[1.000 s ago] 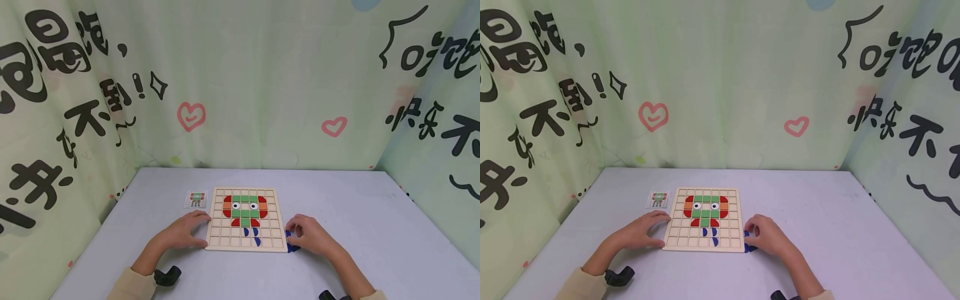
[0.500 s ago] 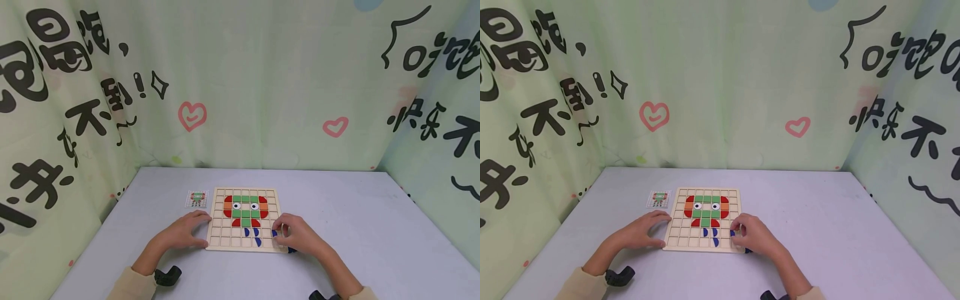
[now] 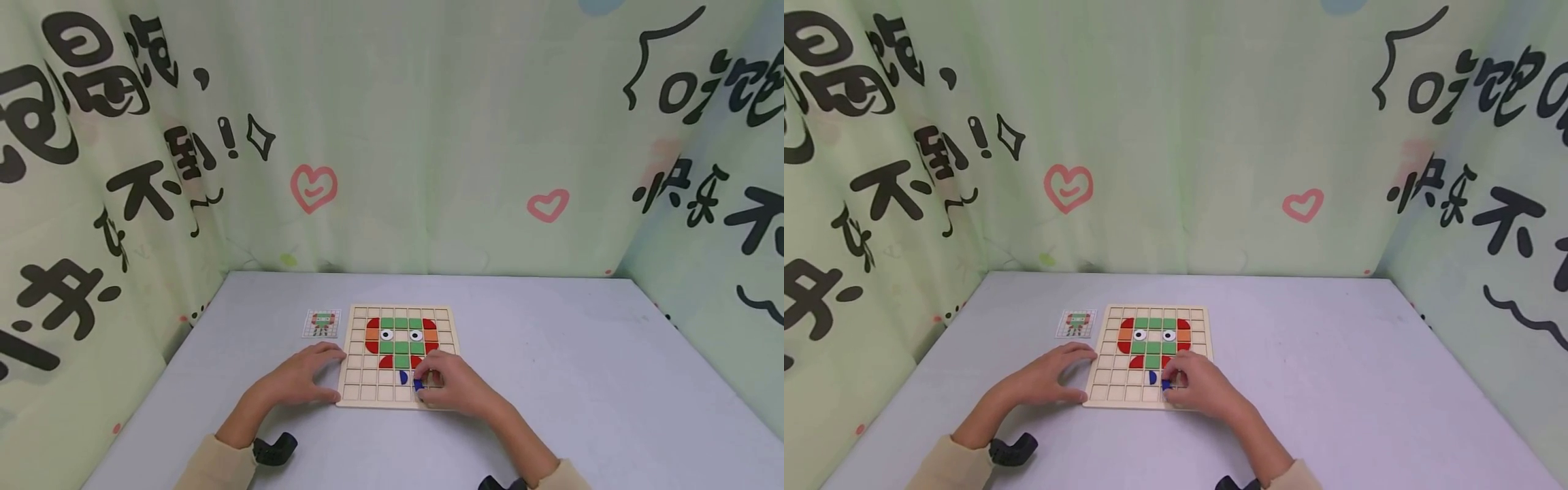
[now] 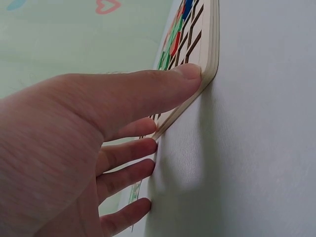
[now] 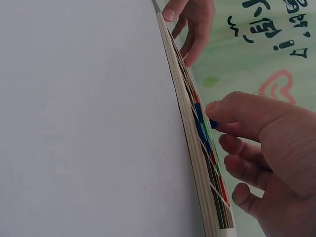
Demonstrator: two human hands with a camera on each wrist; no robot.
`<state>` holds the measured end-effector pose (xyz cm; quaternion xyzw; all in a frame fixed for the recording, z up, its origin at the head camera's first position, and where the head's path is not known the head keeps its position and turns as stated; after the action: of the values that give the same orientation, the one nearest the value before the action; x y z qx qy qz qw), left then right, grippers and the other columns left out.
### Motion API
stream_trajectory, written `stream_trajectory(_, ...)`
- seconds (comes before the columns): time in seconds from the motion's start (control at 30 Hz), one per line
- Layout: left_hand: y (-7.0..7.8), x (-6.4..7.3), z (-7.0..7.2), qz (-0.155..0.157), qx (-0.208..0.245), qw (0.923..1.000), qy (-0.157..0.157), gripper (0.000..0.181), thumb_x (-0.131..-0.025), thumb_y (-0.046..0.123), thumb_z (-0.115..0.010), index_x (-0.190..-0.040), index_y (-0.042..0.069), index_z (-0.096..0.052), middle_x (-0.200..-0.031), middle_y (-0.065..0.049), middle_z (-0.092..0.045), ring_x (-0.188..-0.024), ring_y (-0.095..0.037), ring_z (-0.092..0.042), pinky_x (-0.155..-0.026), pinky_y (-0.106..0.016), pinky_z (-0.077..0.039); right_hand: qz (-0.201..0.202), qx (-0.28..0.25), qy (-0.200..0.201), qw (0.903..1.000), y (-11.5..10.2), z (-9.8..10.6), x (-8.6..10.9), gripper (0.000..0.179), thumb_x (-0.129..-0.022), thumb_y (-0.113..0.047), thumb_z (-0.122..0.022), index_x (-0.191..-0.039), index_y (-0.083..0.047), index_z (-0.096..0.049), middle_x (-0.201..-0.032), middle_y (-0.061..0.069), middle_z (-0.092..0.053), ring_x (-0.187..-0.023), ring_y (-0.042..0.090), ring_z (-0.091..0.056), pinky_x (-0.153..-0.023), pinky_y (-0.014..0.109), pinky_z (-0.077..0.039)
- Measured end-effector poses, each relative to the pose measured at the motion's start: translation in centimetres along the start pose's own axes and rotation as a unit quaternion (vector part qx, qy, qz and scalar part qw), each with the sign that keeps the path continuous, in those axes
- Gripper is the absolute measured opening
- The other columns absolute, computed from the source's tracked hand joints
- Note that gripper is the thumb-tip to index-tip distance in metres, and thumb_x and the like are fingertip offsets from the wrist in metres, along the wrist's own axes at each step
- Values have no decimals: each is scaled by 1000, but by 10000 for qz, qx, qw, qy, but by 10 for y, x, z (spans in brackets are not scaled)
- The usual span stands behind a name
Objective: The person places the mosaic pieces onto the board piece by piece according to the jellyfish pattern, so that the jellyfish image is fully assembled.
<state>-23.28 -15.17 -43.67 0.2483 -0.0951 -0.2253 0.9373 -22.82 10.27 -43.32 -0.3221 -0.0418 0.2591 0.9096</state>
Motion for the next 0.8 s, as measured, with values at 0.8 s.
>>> stream_trajectory(0.8, -2, 0, -1, 146, 2, 9999, -27, 68, -76, 35, -81, -135, 14, -55, -145, -8, -47, -138, -33, -39, -111, -56, -35, 36, 36, -106, 9999, -12, -9, -4, 15, -78, -19, -78, -91, -17, -71, -87, -7, -59, -80, 10, -52, -67, 20, -46)
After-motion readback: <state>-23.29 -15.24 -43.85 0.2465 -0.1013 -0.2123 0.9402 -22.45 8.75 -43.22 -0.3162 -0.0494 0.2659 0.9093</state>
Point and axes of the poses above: each hand's wrist, its own x-axis away from the middle knuckle, its own z-axis out of the back of the hand, y = z × x, the point moved 6 cm from there along -x, towards the middle knuckle
